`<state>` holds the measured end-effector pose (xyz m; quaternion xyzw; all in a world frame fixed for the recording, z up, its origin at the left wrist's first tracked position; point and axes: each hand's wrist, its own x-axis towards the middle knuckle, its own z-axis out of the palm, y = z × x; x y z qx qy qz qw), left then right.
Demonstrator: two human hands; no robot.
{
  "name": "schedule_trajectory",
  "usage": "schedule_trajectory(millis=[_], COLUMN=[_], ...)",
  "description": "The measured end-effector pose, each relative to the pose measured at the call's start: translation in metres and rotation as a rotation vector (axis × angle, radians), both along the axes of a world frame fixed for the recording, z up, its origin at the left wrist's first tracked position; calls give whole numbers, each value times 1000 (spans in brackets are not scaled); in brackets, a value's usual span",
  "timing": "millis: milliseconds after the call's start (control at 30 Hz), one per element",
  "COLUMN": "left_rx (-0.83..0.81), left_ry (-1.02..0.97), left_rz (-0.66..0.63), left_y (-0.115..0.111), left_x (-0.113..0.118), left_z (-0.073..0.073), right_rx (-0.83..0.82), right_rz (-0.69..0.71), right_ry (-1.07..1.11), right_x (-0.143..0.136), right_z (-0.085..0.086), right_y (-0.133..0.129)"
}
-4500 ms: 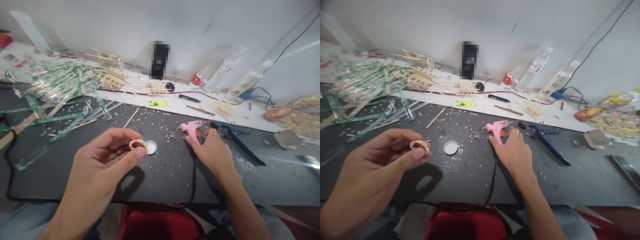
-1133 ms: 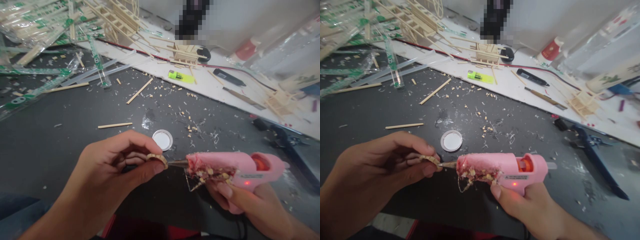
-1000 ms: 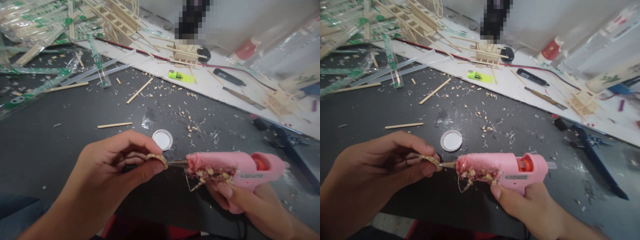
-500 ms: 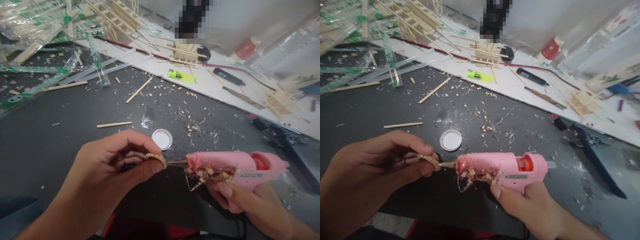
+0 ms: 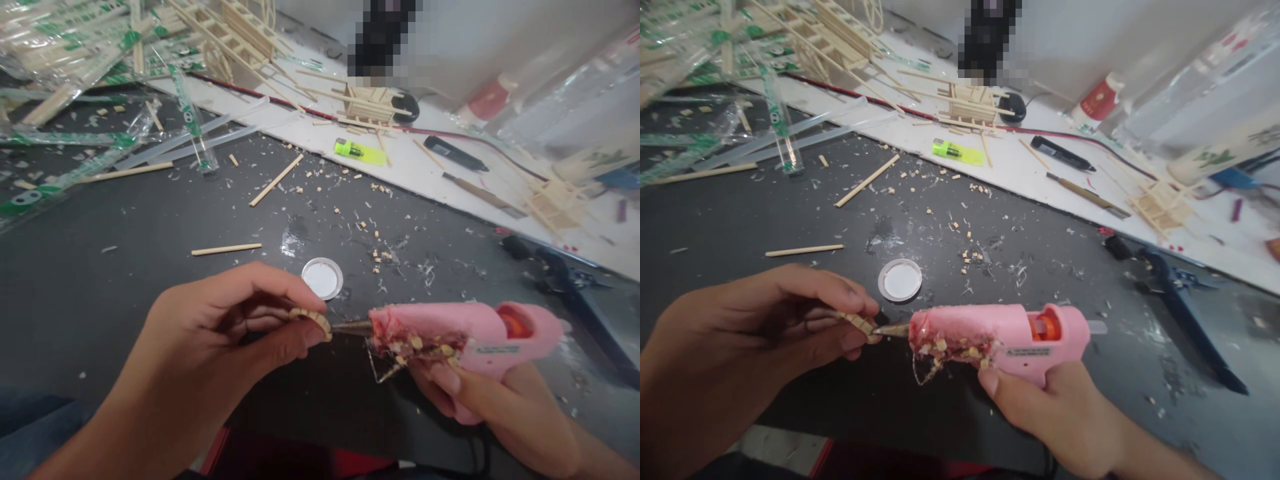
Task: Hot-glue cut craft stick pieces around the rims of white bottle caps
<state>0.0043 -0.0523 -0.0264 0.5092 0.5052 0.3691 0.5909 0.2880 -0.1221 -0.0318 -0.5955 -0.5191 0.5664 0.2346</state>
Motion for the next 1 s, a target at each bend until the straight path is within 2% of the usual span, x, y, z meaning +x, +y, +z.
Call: schedule_trajectory(millis=[167,367,600,800,1000], left_rx=[-23,-72,-112,-86,-57], left_ry=[-43,-121,-127,-90,-30], left_rz=[34,32,53,46,25], left_y=[0,2,4,5,5], left_x=[1,1,-3,-4,-4], left_z=[1,2,3,2,3], right_rx=[-36,-129,-62,-85,25], right_rz=[-6,-44,-3,-17,40], right_ry=[21,16,24,35,88], right_x=[-2,-8,-8,-3,-4], right_z=[-1,7,-2,-10,-6], right_y=[2,4,4,-1,3])
